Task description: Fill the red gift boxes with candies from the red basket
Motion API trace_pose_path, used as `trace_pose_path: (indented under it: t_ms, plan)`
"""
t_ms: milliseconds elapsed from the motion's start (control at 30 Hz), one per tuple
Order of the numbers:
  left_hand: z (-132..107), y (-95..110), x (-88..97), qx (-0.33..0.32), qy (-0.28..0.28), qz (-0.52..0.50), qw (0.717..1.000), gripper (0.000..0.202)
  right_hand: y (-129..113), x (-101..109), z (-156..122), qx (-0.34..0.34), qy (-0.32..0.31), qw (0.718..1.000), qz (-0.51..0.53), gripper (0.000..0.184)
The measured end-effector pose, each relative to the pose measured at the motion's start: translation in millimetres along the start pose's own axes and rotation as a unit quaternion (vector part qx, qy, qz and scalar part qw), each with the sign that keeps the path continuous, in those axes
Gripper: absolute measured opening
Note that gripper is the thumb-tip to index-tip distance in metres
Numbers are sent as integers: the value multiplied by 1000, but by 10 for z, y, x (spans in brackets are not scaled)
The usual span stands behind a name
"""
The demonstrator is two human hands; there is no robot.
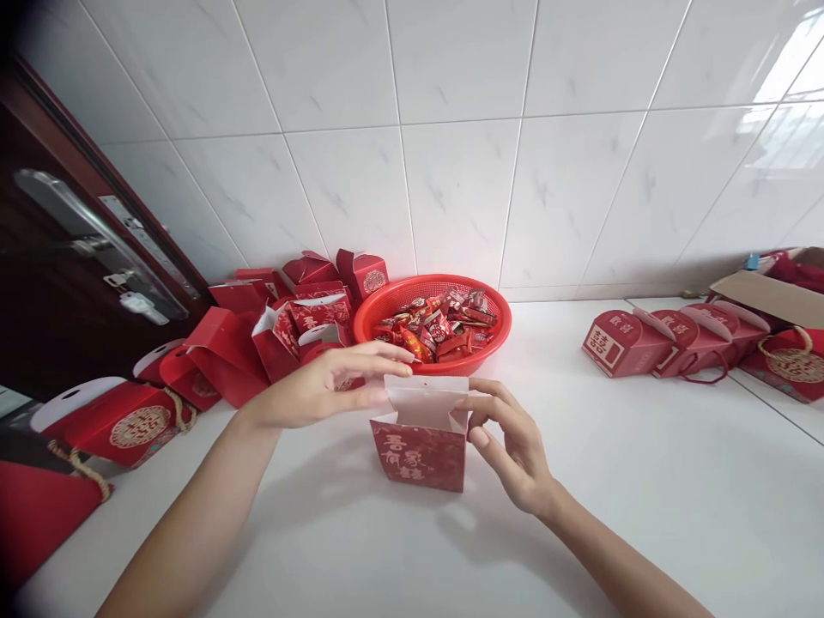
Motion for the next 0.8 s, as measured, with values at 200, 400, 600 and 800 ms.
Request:
trace_pose_path:
  t_ms: [200, 400, 600, 800]
  plan:
    - [165, -249, 300, -10, 118, 23, 993, 31, 115, 103, 17, -38, 74, 996, 10, 22]
    - [449, -484, 212, 22, 59, 97, 993, 33, 325, 125, 19, -125, 107, 986, 40, 25]
    - [700, -540, 142, 4, 227, -9, 974, 33, 405, 133, 116, -139, 134, 980, 50, 23]
    - [906, -531, 107, -35, 309, -188, 932, 40, 363, 130, 557, -147, 130, 979, 57, 28]
Point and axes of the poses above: each hand's wrist, its own z-axis towards the middle knuckle, its own x-axis out of the back of the hand, y = z × x, the point moved 1 cm from there along z, towards the middle knuckle, and after that the axes turned 4 degrees about -y, right-handed, at the moved point
